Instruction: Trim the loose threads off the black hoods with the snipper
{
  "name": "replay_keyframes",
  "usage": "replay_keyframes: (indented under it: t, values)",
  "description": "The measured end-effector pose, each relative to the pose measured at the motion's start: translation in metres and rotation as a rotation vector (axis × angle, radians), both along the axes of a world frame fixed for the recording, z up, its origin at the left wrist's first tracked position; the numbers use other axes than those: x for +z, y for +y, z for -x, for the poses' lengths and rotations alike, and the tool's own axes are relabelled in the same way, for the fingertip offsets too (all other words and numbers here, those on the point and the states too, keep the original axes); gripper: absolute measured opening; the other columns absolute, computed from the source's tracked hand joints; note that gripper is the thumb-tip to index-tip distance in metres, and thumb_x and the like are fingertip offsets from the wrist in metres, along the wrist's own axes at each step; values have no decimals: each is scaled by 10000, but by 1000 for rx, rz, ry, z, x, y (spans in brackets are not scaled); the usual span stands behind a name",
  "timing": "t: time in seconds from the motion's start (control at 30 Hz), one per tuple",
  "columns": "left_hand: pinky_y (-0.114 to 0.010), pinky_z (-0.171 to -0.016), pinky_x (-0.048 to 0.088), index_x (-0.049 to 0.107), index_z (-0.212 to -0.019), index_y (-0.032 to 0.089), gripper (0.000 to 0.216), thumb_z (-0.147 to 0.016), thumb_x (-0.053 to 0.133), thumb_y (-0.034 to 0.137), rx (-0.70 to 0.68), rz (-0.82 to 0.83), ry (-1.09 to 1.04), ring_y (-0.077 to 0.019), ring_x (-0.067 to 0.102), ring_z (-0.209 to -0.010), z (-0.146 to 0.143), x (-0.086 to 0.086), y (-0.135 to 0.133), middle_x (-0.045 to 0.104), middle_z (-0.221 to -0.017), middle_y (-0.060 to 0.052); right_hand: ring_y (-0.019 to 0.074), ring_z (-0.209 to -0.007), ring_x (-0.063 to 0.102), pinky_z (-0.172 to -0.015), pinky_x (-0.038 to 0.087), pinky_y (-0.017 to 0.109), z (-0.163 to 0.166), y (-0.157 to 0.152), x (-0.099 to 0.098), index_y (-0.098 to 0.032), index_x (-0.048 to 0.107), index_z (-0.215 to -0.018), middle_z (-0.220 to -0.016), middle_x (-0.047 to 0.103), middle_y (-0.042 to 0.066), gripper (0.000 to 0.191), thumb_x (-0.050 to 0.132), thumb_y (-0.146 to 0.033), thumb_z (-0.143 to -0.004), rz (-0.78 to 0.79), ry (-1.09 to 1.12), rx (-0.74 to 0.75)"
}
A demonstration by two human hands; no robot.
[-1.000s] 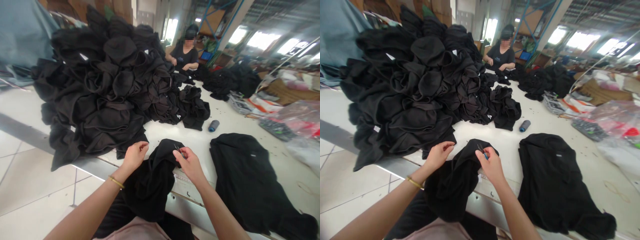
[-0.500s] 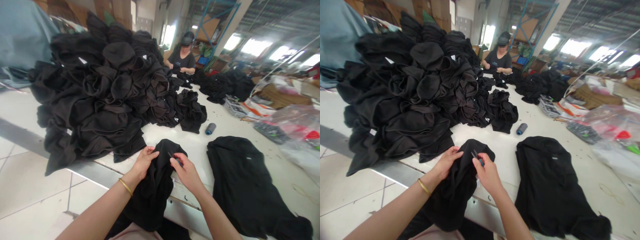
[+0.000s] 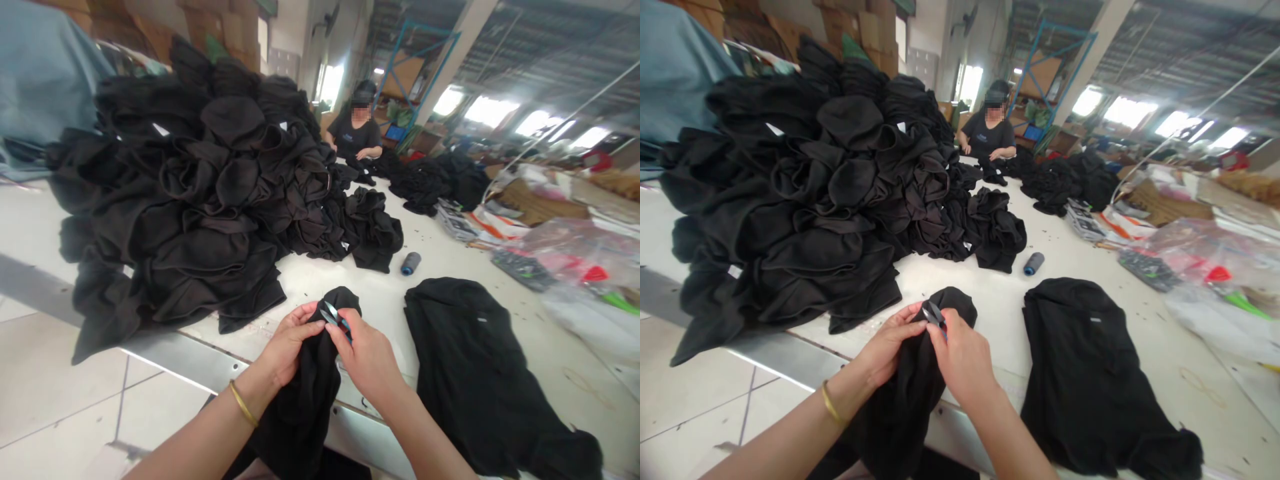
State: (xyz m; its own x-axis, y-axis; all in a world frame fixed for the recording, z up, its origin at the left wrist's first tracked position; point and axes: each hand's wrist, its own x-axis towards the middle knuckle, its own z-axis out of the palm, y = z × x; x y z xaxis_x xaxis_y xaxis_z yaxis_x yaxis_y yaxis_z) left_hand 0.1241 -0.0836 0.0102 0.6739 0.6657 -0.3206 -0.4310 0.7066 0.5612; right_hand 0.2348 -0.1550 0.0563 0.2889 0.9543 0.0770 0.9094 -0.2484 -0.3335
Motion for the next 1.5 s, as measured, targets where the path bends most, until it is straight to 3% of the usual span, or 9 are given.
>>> replay_keyframes:
  t: [0.2, 0.37, 0.63, 0.83, 1.37, 1.5]
  values:
    - [-226, -697, 463, 604, -891, 152, 286, -620, 679, 99, -112, 60, -48, -129, 617, -686, 2, 1, -1, 662, -779, -25, 215, -730, 653, -573, 424, 269, 3, -5, 2, -178, 515, -1011, -860, 681, 64, 262, 384, -372, -893, -55, -5, 7]
    - [-213, -637, 450, 553, -786, 161, 248, -595, 648, 33, -48, 26, -43, -111, 589, -619, 0, 4, -7, 630, -710, 6, 218, -665, 660, -523, 418, 277, 7, -11, 0, -169, 507, -1039, -890, 684, 62, 272, 402, -372, -891, -101, -146, 5]
    - [-217, -711, 448, 500, -1024, 196, 461, -618, 621, 15, 9, 3, -62, -116, 593, -747, -5, 8, -16, 628, -891, -5, 209, -605, 652, -453, 363, 270, 7, -15, -5, -175, 504, -1003, -848, 678, 47, 243, 392, -365, -901, -172, -289, 12]
    - [-211, -704, 445, 502, -1021, 193, 455, -620, 632, 23, 21, -9, -57, -110, 594, -729, -9, 6, -20, 631, -860, 1, 179, -518, 622, -421, 313, 262, 10, -17, -9, -172, 505, -1002, -806, 670, 44, 287, 319, -376, -924, -259, -369, -22]
    - [-208, -682, 460, 499, -1036, 195, 444, -641, 630, 40, 19, -32, -29, -109, 604, -712, -9, 5, -22, 638, -871, -4, 201, -612, 647, -476, 378, 262, 3, -23, -9, -174, 536, -961, -807, 678, 45, 259, 350, -345, -909, -218, -209, -17]
    - [-221, -697, 465, 492, -1042, 196, 450, -641, 620, 37, 22, -35, -7, -119, 611, -730, -7, 6, -22, 634, -899, -14, 184, -625, 637, -517, 416, 260, 1, -23, -10, -167, 540, -979, -837, 672, 53, 262, 368, -346, -894, -229, -68, -35]
